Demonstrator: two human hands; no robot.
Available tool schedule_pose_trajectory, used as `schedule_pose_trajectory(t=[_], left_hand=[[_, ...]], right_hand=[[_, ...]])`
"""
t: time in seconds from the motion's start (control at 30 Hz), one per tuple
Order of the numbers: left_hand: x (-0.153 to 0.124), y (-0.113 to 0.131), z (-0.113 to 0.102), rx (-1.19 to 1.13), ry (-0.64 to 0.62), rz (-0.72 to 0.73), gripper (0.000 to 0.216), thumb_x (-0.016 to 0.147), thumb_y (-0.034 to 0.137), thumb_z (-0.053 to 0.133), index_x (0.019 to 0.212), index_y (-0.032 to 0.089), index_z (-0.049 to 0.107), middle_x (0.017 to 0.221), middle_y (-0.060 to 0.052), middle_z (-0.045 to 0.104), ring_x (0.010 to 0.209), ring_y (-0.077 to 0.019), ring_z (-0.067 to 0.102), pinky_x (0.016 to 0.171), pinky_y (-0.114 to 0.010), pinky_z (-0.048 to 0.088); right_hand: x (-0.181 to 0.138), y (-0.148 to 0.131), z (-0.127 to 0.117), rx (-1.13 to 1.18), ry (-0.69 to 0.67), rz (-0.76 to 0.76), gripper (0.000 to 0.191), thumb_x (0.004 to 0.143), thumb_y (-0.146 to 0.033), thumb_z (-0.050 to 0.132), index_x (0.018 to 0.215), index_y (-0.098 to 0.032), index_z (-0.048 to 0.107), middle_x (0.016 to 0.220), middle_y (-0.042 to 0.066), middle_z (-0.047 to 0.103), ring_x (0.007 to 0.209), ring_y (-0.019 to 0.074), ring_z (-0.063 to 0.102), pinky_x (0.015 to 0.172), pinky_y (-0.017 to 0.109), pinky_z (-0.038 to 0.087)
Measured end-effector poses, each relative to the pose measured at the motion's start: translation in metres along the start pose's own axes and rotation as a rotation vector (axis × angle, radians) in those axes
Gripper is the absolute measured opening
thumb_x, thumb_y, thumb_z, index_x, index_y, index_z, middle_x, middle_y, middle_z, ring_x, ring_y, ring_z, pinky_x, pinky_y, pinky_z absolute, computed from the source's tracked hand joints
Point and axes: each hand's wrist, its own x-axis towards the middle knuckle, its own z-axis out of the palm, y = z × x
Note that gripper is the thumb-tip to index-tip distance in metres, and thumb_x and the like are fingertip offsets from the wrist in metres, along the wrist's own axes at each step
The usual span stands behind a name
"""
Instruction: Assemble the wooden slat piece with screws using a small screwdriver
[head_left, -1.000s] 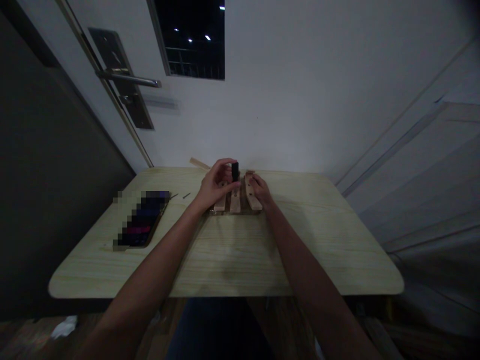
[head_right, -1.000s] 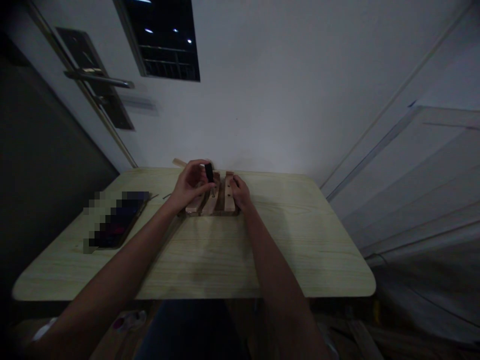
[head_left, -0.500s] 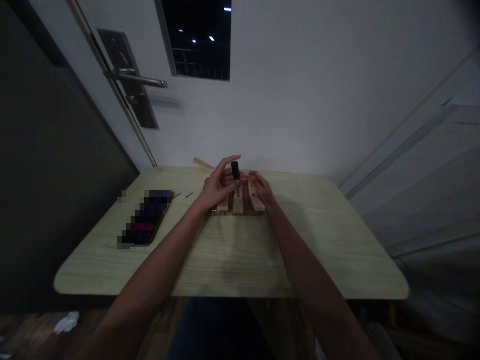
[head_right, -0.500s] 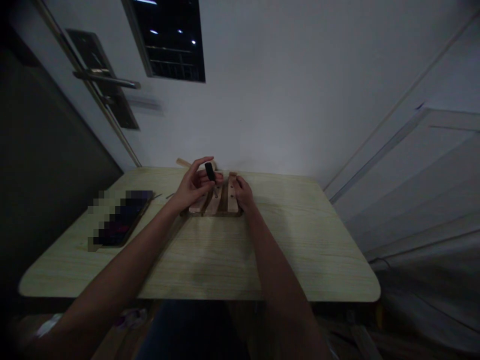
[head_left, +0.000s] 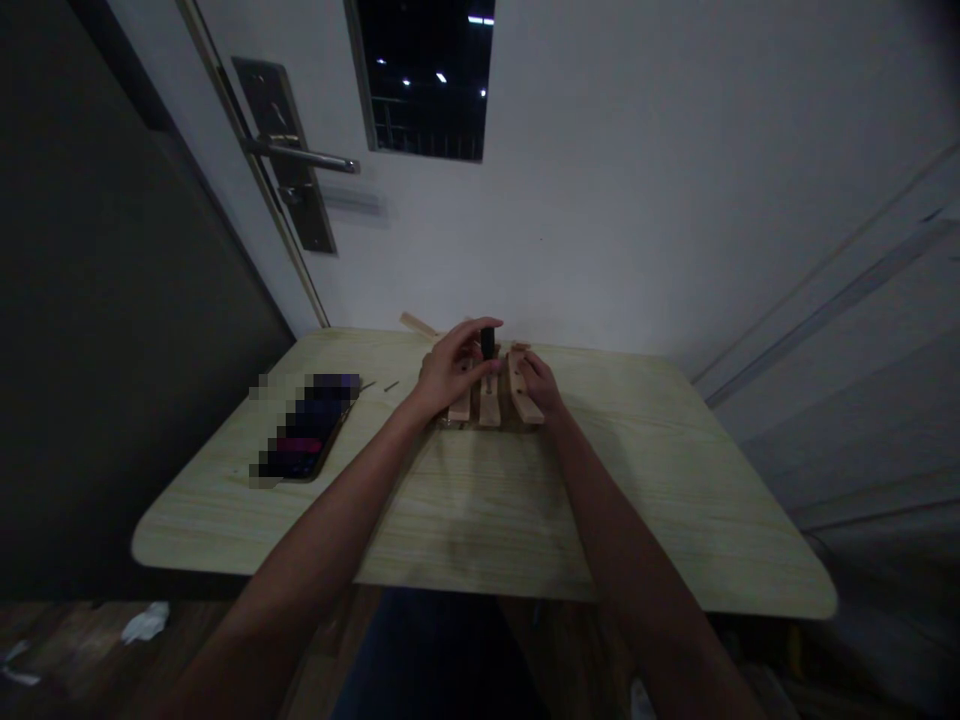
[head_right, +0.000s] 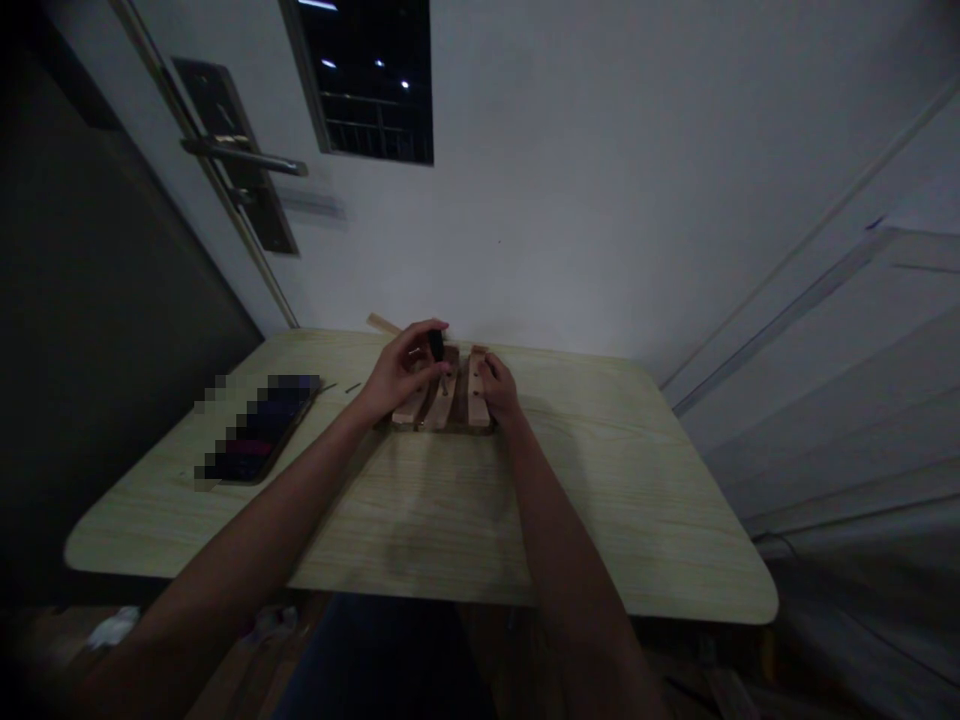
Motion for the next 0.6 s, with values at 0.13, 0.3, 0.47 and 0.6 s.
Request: schedule_pose_trajectory(t=[0.13, 0.3, 0.47, 0.6], left_hand=[[0.000, 0.004, 0.000, -0.051, -0.009, -0.023, 0.050, 0.077, 0.025, 0.074, 0.125, 0.027, 0.061, 0.099, -0.003, 0.062, 0.073, -0.0112, 0.054, 0.069, -0.024, 0.048], [-0.001, 0.012, 0.000, -0.135, -0.064, -0.075, 0.063, 0.079, 0.022, 0.071, 0.138, 0.027, 0.049, 0.092, -0.002, 0.063, 0.073, -0.0112, 0.056, 0.066, -0.023, 0.045], [-0.002, 0.015, 0.000, -0.233, -0.121, -0.082, 0.068, 0.081, 0.023, 0.069, 0.143, 0.026, 0.041, 0.092, -0.003, 0.065, 0.072, -0.0110, 0.058, 0.062, -0.021, 0.044], [-0.002, 0.009, 0.001, -0.227, -0.115, -0.082, 0.054, 0.079, 0.025, 0.072, 0.130, 0.024, 0.053, 0.097, -0.004, 0.065, 0.077, -0.0110, 0.060, 0.066, -0.021, 0.047]], right_hand=[[0.000, 0.001, 0.000, -0.003, -0.006, 0.003, 0.038, 0.082, -0.060, 0.049, 0.072, -0.023, 0.053, 0.071, 0.002, 0.056, 0.069, 0.0187, 0.050, 0.067, 0.034, 0.043], [0.001, 0.003, 0.000, 0.001, -0.005, 0.001, 0.037, 0.082, -0.058, 0.050, 0.076, -0.022, 0.056, 0.075, 0.003, 0.059, 0.070, 0.0195, 0.052, 0.070, 0.035, 0.044], [0.000, 0.003, 0.001, 0.010, -0.005, -0.002, 0.037, 0.082, -0.058, 0.049, 0.075, -0.023, 0.054, 0.074, 0.003, 0.058, 0.070, 0.0196, 0.052, 0.070, 0.036, 0.044], [0.000, 0.001, 0.002, 0.006, 0.003, 0.005, 0.036, 0.082, -0.058, 0.049, 0.075, -0.023, 0.055, 0.075, 0.003, 0.059, 0.073, 0.0202, 0.053, 0.071, 0.035, 0.045]])
